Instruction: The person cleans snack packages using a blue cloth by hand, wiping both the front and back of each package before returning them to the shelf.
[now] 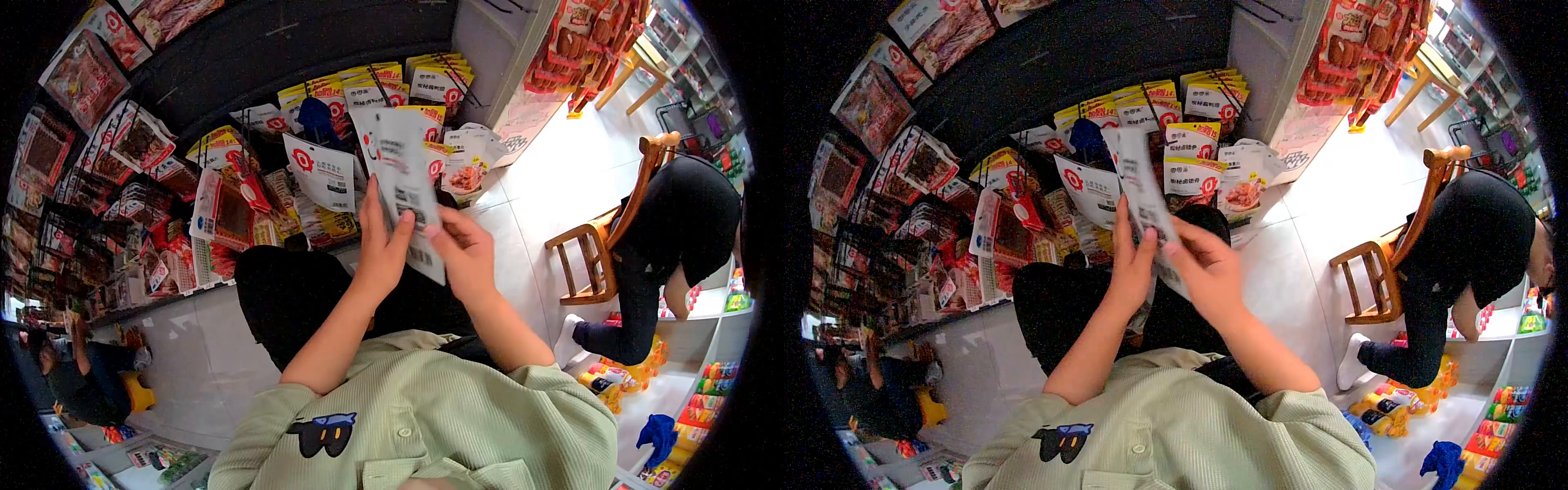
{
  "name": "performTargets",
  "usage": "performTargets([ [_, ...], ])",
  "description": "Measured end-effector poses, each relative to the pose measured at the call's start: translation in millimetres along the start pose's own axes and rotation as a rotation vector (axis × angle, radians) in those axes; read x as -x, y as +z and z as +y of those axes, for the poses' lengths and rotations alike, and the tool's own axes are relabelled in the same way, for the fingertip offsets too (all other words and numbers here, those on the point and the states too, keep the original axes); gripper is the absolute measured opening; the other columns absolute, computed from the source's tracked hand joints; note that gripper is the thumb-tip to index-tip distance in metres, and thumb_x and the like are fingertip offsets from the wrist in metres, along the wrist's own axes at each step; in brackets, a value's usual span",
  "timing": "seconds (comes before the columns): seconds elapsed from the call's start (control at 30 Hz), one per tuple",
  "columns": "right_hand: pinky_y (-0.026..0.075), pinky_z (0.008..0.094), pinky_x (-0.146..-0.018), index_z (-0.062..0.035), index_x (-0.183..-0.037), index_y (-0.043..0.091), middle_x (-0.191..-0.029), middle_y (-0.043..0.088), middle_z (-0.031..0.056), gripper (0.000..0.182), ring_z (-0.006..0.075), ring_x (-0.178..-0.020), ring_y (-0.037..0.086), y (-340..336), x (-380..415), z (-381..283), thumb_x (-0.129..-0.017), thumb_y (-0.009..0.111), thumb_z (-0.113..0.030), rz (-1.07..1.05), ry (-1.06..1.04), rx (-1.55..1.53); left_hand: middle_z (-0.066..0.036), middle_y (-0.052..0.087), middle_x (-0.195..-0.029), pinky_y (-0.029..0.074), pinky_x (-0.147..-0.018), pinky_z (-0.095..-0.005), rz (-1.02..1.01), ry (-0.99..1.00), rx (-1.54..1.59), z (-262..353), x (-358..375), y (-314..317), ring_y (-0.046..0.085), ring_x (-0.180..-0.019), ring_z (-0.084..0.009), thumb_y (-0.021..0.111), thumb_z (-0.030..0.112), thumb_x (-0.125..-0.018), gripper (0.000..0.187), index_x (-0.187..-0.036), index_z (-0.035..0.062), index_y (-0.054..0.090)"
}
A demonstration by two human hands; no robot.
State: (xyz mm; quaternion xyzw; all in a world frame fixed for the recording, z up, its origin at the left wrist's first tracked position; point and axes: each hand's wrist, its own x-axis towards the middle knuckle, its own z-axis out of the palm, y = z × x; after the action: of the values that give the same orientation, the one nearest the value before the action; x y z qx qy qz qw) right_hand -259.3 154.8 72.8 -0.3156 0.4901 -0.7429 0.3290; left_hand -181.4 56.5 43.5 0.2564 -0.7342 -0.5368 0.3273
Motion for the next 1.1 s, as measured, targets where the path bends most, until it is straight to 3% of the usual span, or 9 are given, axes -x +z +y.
performTargets([
  [0.03, 0.034, 0.0296, -0.097, 0.002, -0.114, 0.053, -0.128, 0.047, 0.0141, 0.032, 0.02, -0.118, 0.044, 3, 0, 5, -0.082, 0.055, 0.003, -0.048, -0.047, -0.02, -0.026, 0.016, -0.14, 0.017, -0.106, -0.0416, 0.0, 0.0, -0.001, -1, 2, 2, 0.017, -0.131, -0.0371, 0.041, 0.038, -0.091, 0.069, -0.138, -0.0013, 0.01],
  [0.1, 0.029, 0.0325, -0.101, 0.0007, -0.119, 0.05, -0.133, 0.041, 0.0159, 0.036, 0.0226, -0.125, 0.036, 5, 0, 11, -0.083, 0.055, 0.001, -0.107, -0.085, -0.006, -0.014, 0.033, -0.132, 0.032, -0.099, -0.035, -0.055, -0.173, 0.513, -6, 4, 8, 0.037, -0.121, -0.0255, 0.03, 0.044, -0.094, 0.062, -0.14, 0.0054, 0.011],
  [0.13, 0.027, 0.0337, -0.102, 0.0006, -0.12, 0.05, -0.133, 0.04, 0.0163, 0.036, 0.0233, -0.127, 0.034, 6, 0, 11, -0.084, 0.053, -0.002, -0.145, -0.111, 0.042, -0.012, 0.037, -0.131, 0.034, -0.098, -0.0349, -0.083, -0.152, 0.387, -9, 2, 7, 0.039, -0.12, -0.023, 0.022, 0.05, -0.093, 0.061, -0.138, 0.0079, 0.018],
  [0.2, 0.018, 0.0375, -0.106, -0.0009, -0.122, 0.049, -0.135, 0.039, 0.0171, 0.036, 0.0272, -0.131, 0.027, 6, 0, 8, -0.087, 0.048, -0.01, -0.231, -0.138, 0.137, -0.011, 0.038, -0.131, 0.035, -0.098, -0.0359, -0.074, -0.274, 0.589, -12, 5, 9, 0.039, -0.121, -0.0231, 0.022, 0.051, -0.093, 0.061, -0.137, 0.0094, 0.022],
  [0.37, 0.016, 0.0415, -0.107, -0.0044, -0.12, 0.053, -0.136, 0.037, 0.0168, 0.035, 0.0332, -0.131, 0.026, 7, -4, 19, -0.086, 0.048, -0.012, -0.246, -0.272, 0.471, -0.012, 0.035, -0.135, 0.032, -0.101, -0.0363, -0.045, -0.483, 1.077, 12, 9, 5, 0.036, -0.124, -0.0236, 0.017, 0.058, -0.09, 0.069, -0.135, 0.0074, 0.028],
  [0.6, 0.016, 0.0469, -0.106, -0.0107, -0.119, 0.054, -0.135, 0.038, 0.017, 0.038, 0.0368, -0.129, 0.027, 11, -5, 9, -0.081, 0.053, -0.013, -0.285, -0.42, 1.009, -0.015, 0.035, -0.134, 0.031, -0.102, -0.0369, -0.144, -0.254, 0.99, 19, 14, -4, 0.036, -0.124, -0.026, 0.032, 0.048, -0.09, 0.062, -0.134, 0.0051, 0.028],
  [0.87, 0.017, 0.053, -0.103, -0.0106, -0.126, 0.045, -0.136, 0.032, 0.022, 0.055, 0.0414, -0.125, 0.029, 5, -11, -2, -0.077, 0.057, -0.034, -0.166, -0.498, 1.272, -0.018, 0.039, -0.131, 0.032, -0.101, -0.0399, -0.035, -0.339, 1.22, 11, 10, -8, 0.041, -0.12, -0.0298, 0.036, 0.036, -0.089, 0.056, -0.132, 0.0008, 0.03],
  [1.03, 0.019, 0.0514, -0.102, -0.0038, -0.132, 0.036, -0.136, 0.029, 0.0255, 0.069, 0.0434, -0.123, 0.03, -9, -13, -3, -0.076, 0.06, -0.037, -0.056, -0.435, 1.243, -0.021, 0.04, -0.13, 0.036, -0.099, -0.0424, -0.073, -0.321, 1.353, 13, 6, -15, 0.044, -0.117, -0.032, 0.037, 0.035, -0.088, 0.056, -0.131, -0.0005, 0.03],
  [1.1, 0.023, 0.0451, -0.102, 0.0014, -0.132, 0.031, -0.134, 0.031, 0.028, 0.074, 0.0416, -0.122, 0.033, -13, -12, -2, -0.076, 0.063, -0.033, 0.014, -0.292, 0.99, -0.021, 0.042, -0.128, 0.038, -0.097, -0.0433, -0.032, -0.319, 1.351, 18, 6, -17, 0.046, -0.115, -0.0327, 0.039, 0.036, -0.087, 0.056, -0.13, -0.0007, 0.032],
])
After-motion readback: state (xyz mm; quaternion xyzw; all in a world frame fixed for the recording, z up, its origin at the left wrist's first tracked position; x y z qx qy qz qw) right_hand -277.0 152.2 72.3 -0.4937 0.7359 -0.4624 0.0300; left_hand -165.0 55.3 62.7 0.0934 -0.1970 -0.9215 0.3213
